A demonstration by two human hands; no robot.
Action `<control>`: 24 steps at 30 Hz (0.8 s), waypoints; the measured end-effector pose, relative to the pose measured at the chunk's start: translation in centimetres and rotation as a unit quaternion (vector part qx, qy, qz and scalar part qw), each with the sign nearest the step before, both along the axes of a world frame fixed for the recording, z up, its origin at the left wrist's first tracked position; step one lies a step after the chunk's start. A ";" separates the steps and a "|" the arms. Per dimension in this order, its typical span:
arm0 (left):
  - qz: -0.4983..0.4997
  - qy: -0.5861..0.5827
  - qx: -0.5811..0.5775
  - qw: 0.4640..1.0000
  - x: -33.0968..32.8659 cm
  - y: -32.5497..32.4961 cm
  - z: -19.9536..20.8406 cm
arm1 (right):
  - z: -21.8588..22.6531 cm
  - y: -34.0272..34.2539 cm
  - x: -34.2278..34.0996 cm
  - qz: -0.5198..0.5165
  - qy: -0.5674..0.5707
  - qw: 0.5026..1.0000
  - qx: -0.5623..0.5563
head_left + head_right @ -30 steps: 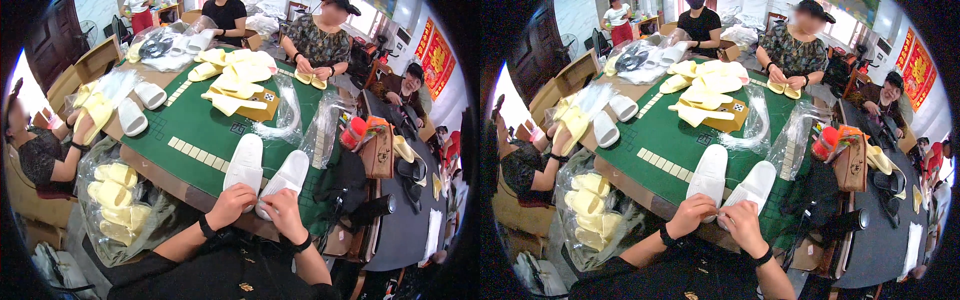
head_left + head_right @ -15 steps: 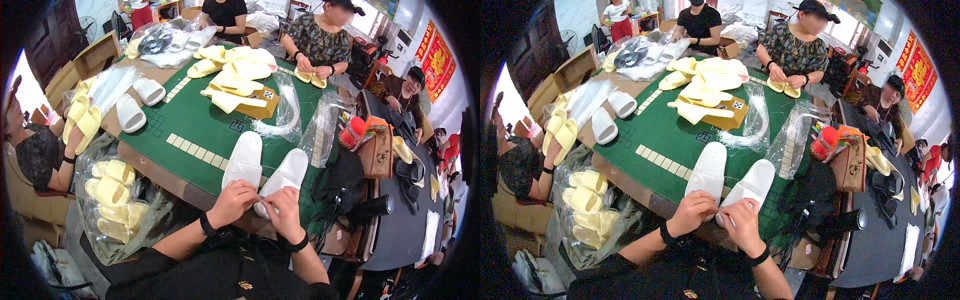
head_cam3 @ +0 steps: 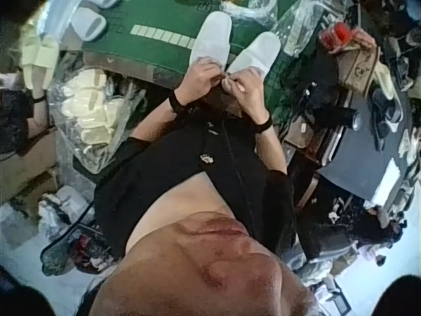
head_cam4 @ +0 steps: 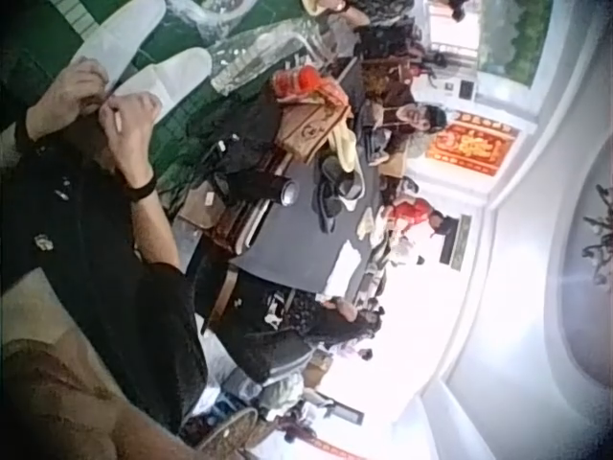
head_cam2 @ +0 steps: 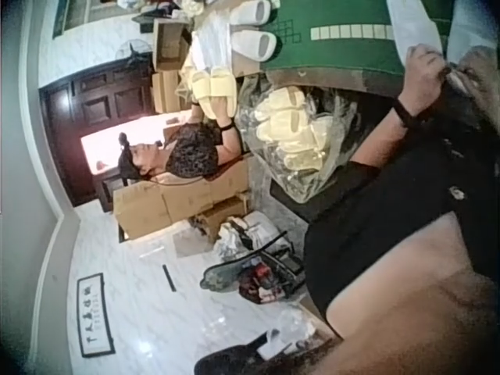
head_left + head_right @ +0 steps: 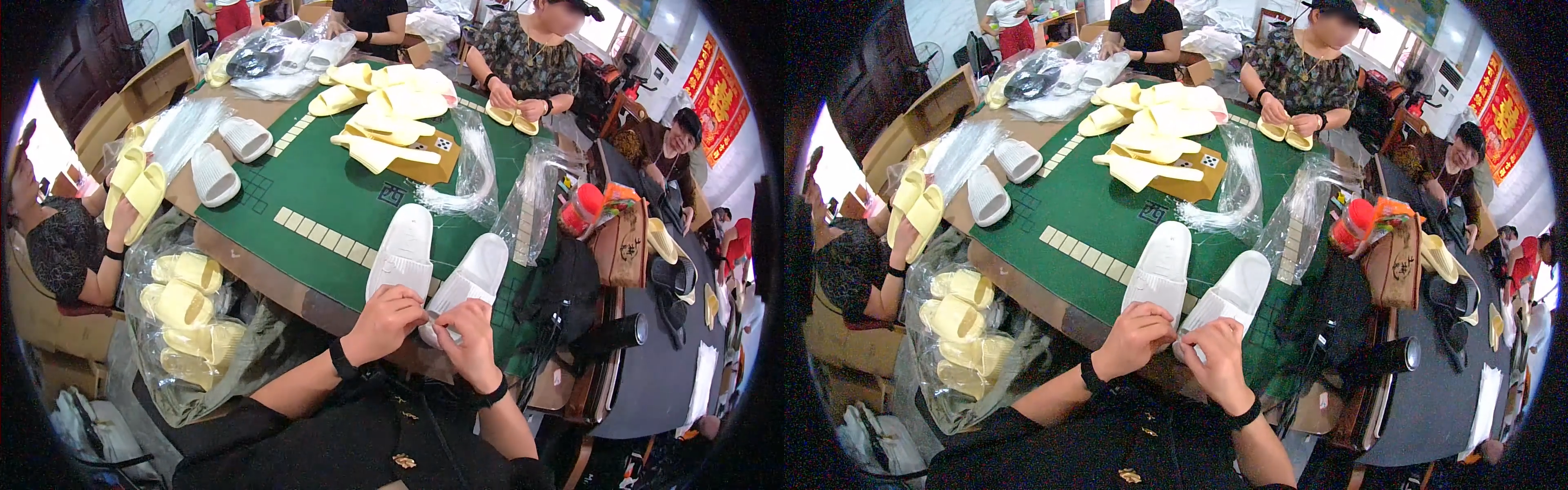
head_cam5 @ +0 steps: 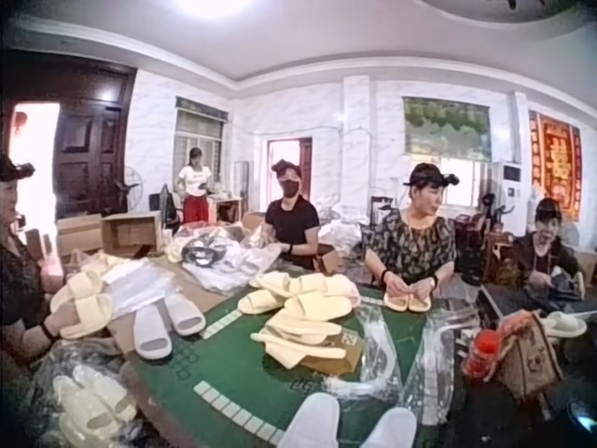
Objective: Assembling and packaging various types of slippers at a shared workstation.
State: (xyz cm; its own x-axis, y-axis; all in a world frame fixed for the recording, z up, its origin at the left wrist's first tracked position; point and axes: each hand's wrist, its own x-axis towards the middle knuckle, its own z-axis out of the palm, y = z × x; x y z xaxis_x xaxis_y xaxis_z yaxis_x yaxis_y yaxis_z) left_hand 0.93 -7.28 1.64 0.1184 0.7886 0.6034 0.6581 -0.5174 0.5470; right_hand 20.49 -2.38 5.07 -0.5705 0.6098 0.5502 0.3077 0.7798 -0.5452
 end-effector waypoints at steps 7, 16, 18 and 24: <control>-0.008 0.015 0.003 1.000 0.4 0.0 -0.1 | -0.8 0.0 0.0 0.001 -0.002 1.000 -0.018; -0.007 0.014 -0.008 1.000 0.3 0.0 -0.2 | -0.8 -0.2 0.1 -0.005 -0.007 1.000 -0.003; -0.009 0.020 -0.002 1.000 0.4 0.0 0.0 | -0.8 -0.2 0.0 -0.002 -0.008 1.000 -0.022; -0.006 0.024 0.000 1.000 -0.1 0.2 0.1 | -0.5 0.2 0.5 -0.004 -0.020 1.000 0.015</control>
